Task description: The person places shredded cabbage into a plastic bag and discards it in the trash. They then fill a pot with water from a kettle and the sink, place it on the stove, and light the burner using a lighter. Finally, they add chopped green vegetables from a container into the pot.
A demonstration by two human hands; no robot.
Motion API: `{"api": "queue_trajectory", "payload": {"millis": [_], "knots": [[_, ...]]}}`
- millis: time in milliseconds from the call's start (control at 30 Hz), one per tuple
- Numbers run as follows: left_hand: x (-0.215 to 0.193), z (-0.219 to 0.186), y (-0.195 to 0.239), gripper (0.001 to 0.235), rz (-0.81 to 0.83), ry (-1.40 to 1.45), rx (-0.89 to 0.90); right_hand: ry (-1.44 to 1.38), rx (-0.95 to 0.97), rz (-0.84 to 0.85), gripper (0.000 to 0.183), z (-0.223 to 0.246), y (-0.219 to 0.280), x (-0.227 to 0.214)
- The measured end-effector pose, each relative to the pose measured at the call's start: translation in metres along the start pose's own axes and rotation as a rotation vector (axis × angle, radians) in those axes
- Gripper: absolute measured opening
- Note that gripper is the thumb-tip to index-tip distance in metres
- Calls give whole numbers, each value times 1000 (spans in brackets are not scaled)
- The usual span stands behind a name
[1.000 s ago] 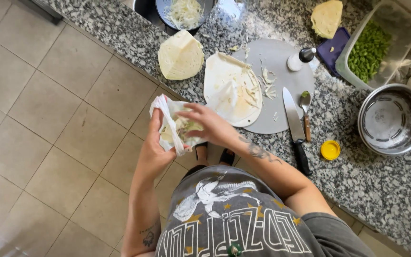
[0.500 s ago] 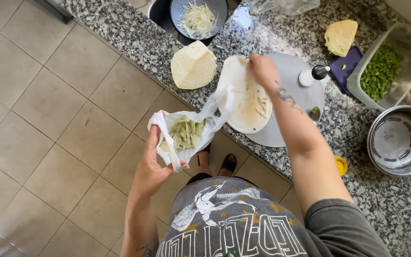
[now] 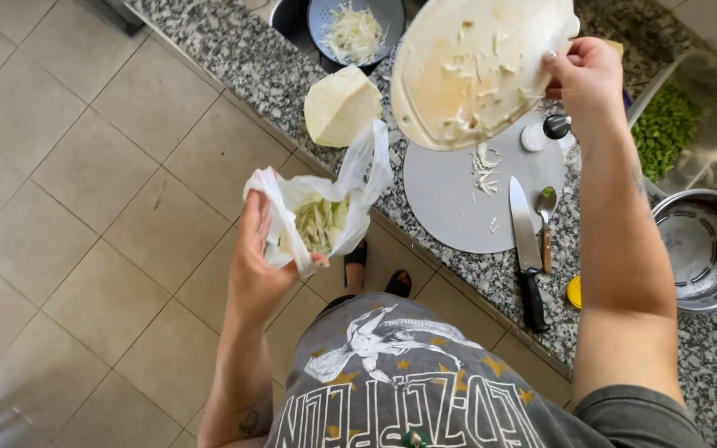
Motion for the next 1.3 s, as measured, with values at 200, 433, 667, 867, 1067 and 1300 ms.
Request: {"api": "queue_trajectory", "payload": {"millis": [200, 433, 667, 867, 1067, 1300], "knots": [[5, -11, 7, 109, -55, 79, 101, -158, -66, 151, 14, 43, 77, 97], [-23, -39, 12, 106, -338, 13, 239, -201, -469, 400, 22, -16, 122, 238], [-27, -41, 34, 106, -253, -29, 184, 291, -1215, 374, 12, 35, 196, 256], [-34, -42, 40, 106, -269, 34, 215, 184, -1194, 301, 18, 55, 203, 244], [-38, -38, 43, 110, -218, 1, 230, 57, -1111, 236, 17, 56, 197, 223], [-30, -20, 31, 109, -182, 59, 330, -314, -638, 247, 19, 32, 157, 178]]}}
Point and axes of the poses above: each hand's wrist, its own y-axis away from the middle knuckle, its own x-axis out of the palm, z = x × y, the point moved 5 cm from there along -y, towards the middle knuckle, and after that the axes turned 4 degrees about x, right-handed, at the moved point
